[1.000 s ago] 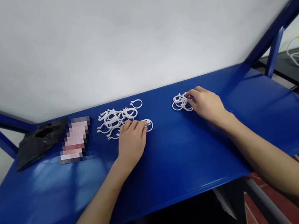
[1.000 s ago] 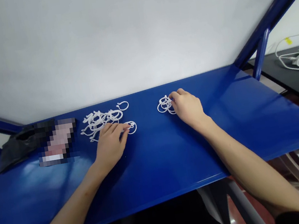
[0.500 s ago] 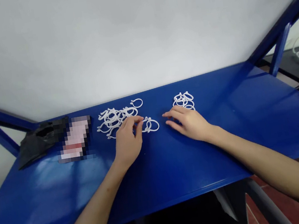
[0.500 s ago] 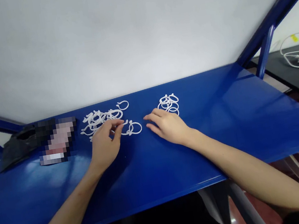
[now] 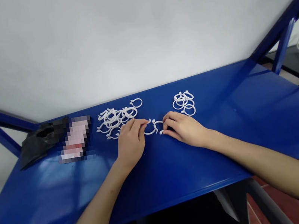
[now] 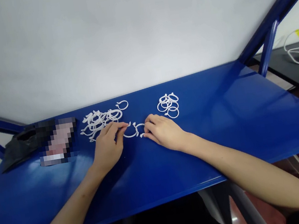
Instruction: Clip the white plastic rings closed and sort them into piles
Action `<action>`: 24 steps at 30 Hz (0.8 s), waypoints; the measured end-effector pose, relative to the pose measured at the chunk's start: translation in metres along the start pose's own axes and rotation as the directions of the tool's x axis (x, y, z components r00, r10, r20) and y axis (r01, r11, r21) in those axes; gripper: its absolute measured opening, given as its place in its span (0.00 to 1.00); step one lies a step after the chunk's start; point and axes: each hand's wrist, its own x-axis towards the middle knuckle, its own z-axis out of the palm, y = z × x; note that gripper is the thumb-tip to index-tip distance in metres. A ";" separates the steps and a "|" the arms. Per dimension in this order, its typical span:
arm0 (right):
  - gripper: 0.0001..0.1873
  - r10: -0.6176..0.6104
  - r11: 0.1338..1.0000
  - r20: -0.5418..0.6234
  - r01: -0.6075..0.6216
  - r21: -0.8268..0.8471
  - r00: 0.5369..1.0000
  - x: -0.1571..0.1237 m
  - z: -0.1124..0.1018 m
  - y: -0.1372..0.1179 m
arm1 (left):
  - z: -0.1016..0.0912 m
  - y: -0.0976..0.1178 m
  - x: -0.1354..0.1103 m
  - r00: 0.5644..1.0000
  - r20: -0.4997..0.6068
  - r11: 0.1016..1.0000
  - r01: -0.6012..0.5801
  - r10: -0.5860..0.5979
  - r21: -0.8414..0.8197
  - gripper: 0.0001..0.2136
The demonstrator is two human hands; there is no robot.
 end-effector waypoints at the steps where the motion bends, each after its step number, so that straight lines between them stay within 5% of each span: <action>1: 0.10 0.005 1.000 -0.003 -0.005 0.007 1.000 0.000 0.000 -0.001 | 0.000 0.000 0.000 1.000 -0.005 1.000 -0.009 0.009 0.029 0.08; 10: 0.08 0.107 0.982 -0.051 -0.098 0.158 0.993 0.000 0.002 0.000 | -0.002 0.006 -0.003 0.968 -0.084 0.969 -0.243 0.238 -0.051 0.09; 13: 0.08 0.155 0.969 -0.115 -0.129 0.210 0.981 0.000 0.003 0.001 | -0.001 0.005 -0.003 0.977 -0.093 0.981 -0.195 0.193 -0.010 0.09; 19: 0.09 0.194 0.958 -0.248 -0.129 0.255 0.949 0.002 -0.002 0.000 | 0.002 0.002 -0.002 0.997 0.066 0.989 -0.050 0.041 0.140 0.08; 24: 0.10 0.130 0.932 -0.259 -0.029 0.362 0.957 0.000 -0.005 -0.007 | 0.000 0.009 -0.001 0.997 0.048 0.998 -0.054 0.056 -0.038 0.08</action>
